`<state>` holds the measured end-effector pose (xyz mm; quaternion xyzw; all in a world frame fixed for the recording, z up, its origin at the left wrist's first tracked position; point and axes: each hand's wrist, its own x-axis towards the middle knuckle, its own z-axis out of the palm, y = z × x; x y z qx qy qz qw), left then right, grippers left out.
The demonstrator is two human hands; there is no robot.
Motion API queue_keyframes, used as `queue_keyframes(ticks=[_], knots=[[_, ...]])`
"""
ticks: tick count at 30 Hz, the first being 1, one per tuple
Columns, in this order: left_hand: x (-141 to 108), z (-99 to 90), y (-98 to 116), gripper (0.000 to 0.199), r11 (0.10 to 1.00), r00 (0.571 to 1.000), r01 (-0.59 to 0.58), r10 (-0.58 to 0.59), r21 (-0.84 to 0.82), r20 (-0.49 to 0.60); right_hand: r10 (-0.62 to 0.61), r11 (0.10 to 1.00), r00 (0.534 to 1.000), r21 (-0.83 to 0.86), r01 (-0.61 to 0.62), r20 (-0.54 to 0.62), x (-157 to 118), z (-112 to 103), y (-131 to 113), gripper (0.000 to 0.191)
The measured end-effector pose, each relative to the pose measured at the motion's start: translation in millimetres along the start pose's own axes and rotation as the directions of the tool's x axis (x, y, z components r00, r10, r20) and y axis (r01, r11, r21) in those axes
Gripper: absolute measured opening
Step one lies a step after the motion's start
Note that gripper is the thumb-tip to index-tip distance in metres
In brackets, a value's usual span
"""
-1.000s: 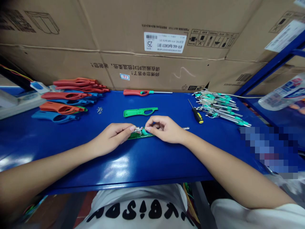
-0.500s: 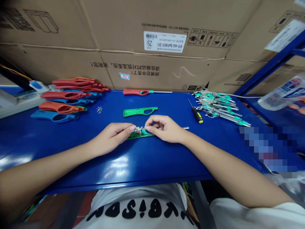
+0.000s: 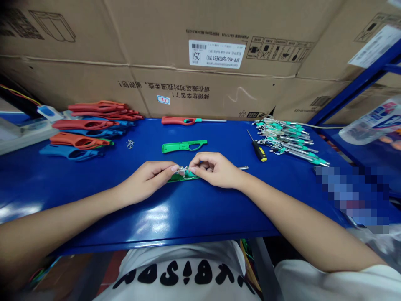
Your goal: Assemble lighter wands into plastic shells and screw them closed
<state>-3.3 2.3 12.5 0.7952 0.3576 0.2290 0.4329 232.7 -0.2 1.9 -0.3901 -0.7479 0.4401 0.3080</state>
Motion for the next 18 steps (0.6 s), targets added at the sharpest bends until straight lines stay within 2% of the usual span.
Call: queue_keyframes(ticks=[18], knots=[[1.5,4.2,-7.9,0.04,0.999,1.0,0.011,-0.01,0.034,-0.009,-0.008,1.0,1.0,0.027,0.009,-0.025,1.6,2.6,0.3,0.022]])
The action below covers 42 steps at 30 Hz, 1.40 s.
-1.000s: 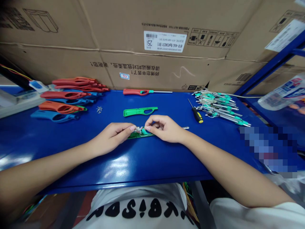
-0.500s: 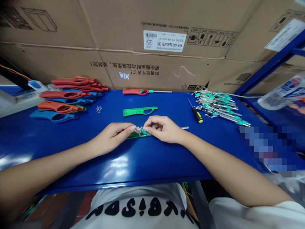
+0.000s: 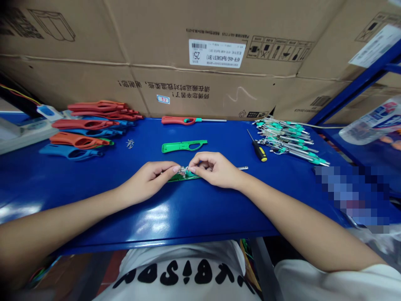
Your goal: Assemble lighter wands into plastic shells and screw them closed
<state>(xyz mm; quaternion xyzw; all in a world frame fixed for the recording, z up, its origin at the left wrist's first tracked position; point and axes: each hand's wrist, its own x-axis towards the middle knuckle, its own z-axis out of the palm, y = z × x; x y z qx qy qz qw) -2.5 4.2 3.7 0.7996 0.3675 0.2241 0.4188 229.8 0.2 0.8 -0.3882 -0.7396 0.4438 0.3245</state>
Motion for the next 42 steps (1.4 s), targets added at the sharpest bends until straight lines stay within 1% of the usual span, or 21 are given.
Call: queue_keyframes(ticks=[4,13,16,19,25,27,33,39,42], knots=[[0.0,0.4,0.1,0.041,1.0,1.0,0.013,-0.013,0.002,-0.002,0.001,1.0,1.0,0.011,-0.001,-0.006,0.4,0.2,0.9,0.023],[-1.0,5.6,-2.2,0.04,1.0,0.999,-0.03,0.03,0.005,-0.041,0.076,0.997,0.996,0.02,-0.075,-0.039,0.6,2.4,0.4,0.027],[-1.2,7.7,-3.5,0.04,0.999,0.997,-0.032,0.033,0.015,-0.067,0.1,0.995,0.993,0.01,-0.099,-0.059,0.8,3.9,0.8,0.027],[-1.1,8.3,-3.3,0.04,0.999,0.997,-0.028,0.03,0.025,-0.071,0.114,0.993,0.991,0.008,-0.114,-0.066,0.8,4.7,1.2,0.026],[0.1,3.8,1.3,0.038,0.997,0.999,-0.026,0.023,-0.067,-0.044,0.168,0.984,0.985,0.059,-0.165,-0.039,0.6,3.7,-2.4,0.028],[0.6,2.3,2.0,0.037,0.996,0.999,-0.026,0.023,-0.081,-0.041,0.159,0.984,0.987,0.084,-0.157,-0.027,0.9,3.6,-3.2,0.03],[-0.4,0.4,0.9,0.036,0.998,0.999,-0.026,0.023,-0.052,-0.048,0.059,0.987,0.997,0.151,-0.052,-0.044,1.5,3.8,-1.4,0.032],[-0.8,0.8,2.5,0.036,0.997,0.998,-0.019,0.015,-0.072,-0.055,0.109,0.988,0.992,0.119,-0.102,-0.056,1.5,2.8,-1.3,0.029],[-0.1,2.1,3.0,0.036,0.997,0.998,-0.017,0.012,-0.078,-0.064,0.102,0.99,0.993,0.105,-0.095,-0.062,1.1,3.8,-1.4,0.029]])
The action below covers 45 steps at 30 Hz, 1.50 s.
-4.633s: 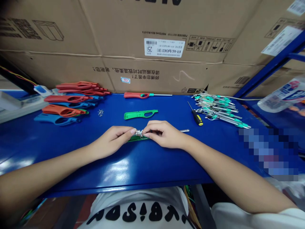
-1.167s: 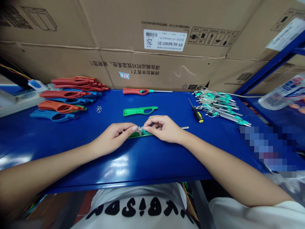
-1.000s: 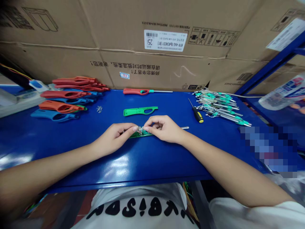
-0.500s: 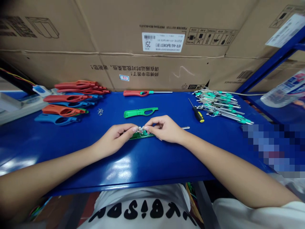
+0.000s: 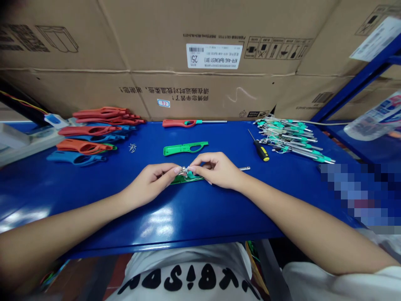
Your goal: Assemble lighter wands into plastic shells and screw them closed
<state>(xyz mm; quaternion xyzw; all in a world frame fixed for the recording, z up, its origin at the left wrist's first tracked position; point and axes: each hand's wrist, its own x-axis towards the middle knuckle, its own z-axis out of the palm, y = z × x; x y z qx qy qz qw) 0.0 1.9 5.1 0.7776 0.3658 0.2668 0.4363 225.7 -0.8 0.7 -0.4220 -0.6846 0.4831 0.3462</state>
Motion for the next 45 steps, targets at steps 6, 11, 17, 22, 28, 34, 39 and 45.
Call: queue_keyframes(ticks=[6,11,17,22,28,34,39,45], knots=[[0,1.4,-1,0.037,0.999,1.0,-0.009,0.009,-0.051,0.003,-0.083,0.996,0.996,-0.035,0.082,-0.028,-2,2,-2,0.028],[0,1.4,-2,0.036,1.0,1.0,0.012,-0.012,-0.018,0.027,-0.17,0.978,0.985,-0.125,0.166,-0.023,-1,2,-3,0.027],[1,-1.7,2,0.04,1.0,1.0,0.012,-0.011,-0.022,0.029,-0.085,0.993,0.996,-0.082,0.084,-0.011,-1,4,-1,0.027],[-1,-9.9,5,0.028,0.999,0.999,0.031,-0.031,-0.02,0.011,0.005,0.997,0.998,-0.072,-0.001,0.06,2,-1,-1,0.03],[-3,-21.5,9,0.02,0.91,0.979,-0.18,0.201,0.374,-0.02,0.033,0.995,0.999,-0.095,-0.029,0.039,2,-7,-2,0.033],[0,-23.7,-2,0.021,0.781,0.956,-0.282,0.277,0.558,0.095,0.032,0.995,0.999,-0.093,-0.028,0.035,1,-7,-3,0.033],[-1,-22.2,-6,0.017,0.791,0.963,-0.271,0.233,0.549,0.138,0.039,0.995,0.999,-0.088,-0.037,0.028,1,-8,-1,0.031],[-4,-28.2,3,0.019,0.793,0.975,-0.216,0.148,0.569,0.164,-0.009,0.993,1.0,-0.119,0.012,0.025,1,-8,-2,0.028]])
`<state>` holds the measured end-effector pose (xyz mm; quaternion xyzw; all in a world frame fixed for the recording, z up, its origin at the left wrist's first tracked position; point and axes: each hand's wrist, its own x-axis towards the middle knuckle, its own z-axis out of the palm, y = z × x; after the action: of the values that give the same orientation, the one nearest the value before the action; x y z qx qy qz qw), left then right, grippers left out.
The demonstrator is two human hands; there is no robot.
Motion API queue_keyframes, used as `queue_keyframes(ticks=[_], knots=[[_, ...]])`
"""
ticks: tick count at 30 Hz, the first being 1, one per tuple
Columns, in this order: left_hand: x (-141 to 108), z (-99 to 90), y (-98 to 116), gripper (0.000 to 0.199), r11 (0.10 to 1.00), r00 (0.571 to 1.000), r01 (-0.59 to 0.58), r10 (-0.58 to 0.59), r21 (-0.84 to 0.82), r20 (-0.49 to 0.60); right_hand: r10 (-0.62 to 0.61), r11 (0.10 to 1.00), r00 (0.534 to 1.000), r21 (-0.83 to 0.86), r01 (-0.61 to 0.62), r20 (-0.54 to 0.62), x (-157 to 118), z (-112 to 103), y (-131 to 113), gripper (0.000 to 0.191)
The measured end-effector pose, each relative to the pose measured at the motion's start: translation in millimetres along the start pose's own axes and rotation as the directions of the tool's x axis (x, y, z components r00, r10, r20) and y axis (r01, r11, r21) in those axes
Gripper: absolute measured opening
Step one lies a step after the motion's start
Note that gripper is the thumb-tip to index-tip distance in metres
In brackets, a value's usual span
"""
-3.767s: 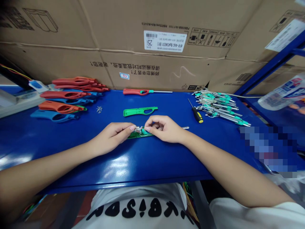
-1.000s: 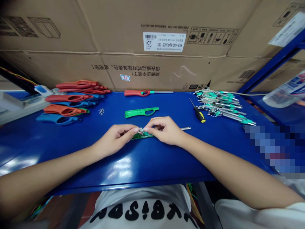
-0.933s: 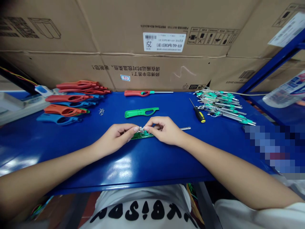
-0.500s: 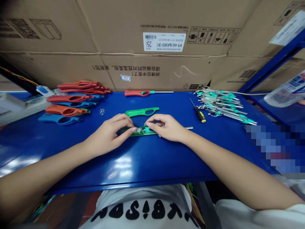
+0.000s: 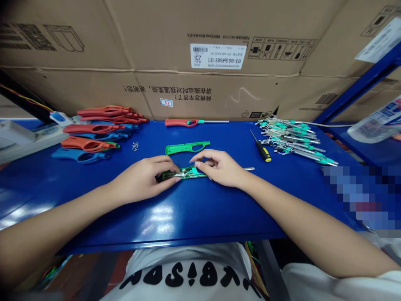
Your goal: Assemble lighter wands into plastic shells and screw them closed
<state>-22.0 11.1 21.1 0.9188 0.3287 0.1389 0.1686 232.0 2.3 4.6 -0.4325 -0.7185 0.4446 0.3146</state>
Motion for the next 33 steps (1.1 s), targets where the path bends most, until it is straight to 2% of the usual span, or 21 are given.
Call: queue_keyframes(ticks=[3,5,9,12,16,24,33], knots=[[0,-2.4,0,0.018,1.0,1.0,0.004,-0.004,-0.006,0.015,-0.096,0.99,0.995,-0.103,0.097,0.01,-2,-1,-1,0.027],[0,-2.5,-1,0.017,1.0,1.0,0.0,0.001,-0.02,0.01,-0.178,0.965,0.982,-0.186,0.187,0.063,-4,-1,-2,0.027],[1,-1.4,-3,0.016,0.998,1.0,0.001,-0.001,-0.068,0.003,-0.299,0.884,0.93,-0.306,0.354,0.213,-8,-2,-4,0.03],[2,-0.2,-6,0.014,0.99,1.0,0.013,-0.014,-0.138,-0.006,-0.35,0.834,0.899,-0.35,0.427,0.262,-9,-2,-6,0.033],[3,1.2,-9,0.014,0.974,0.999,0.025,-0.031,-0.224,-0.026,-0.357,0.82,0.891,-0.363,0.443,0.28,-10,-2,-9,0.035],[4,1.7,-10,0.014,0.954,0.997,0.068,-0.078,-0.293,-0.023,-0.326,0.832,0.902,-0.368,0.416,0.284,-9,-2,-12,0.034],[3,3.0,-8,0.016,0.964,0.99,0.122,-0.134,-0.238,-0.036,-0.344,0.836,0.9,-0.35,0.423,0.268,-9,-1,-5,0.032]])
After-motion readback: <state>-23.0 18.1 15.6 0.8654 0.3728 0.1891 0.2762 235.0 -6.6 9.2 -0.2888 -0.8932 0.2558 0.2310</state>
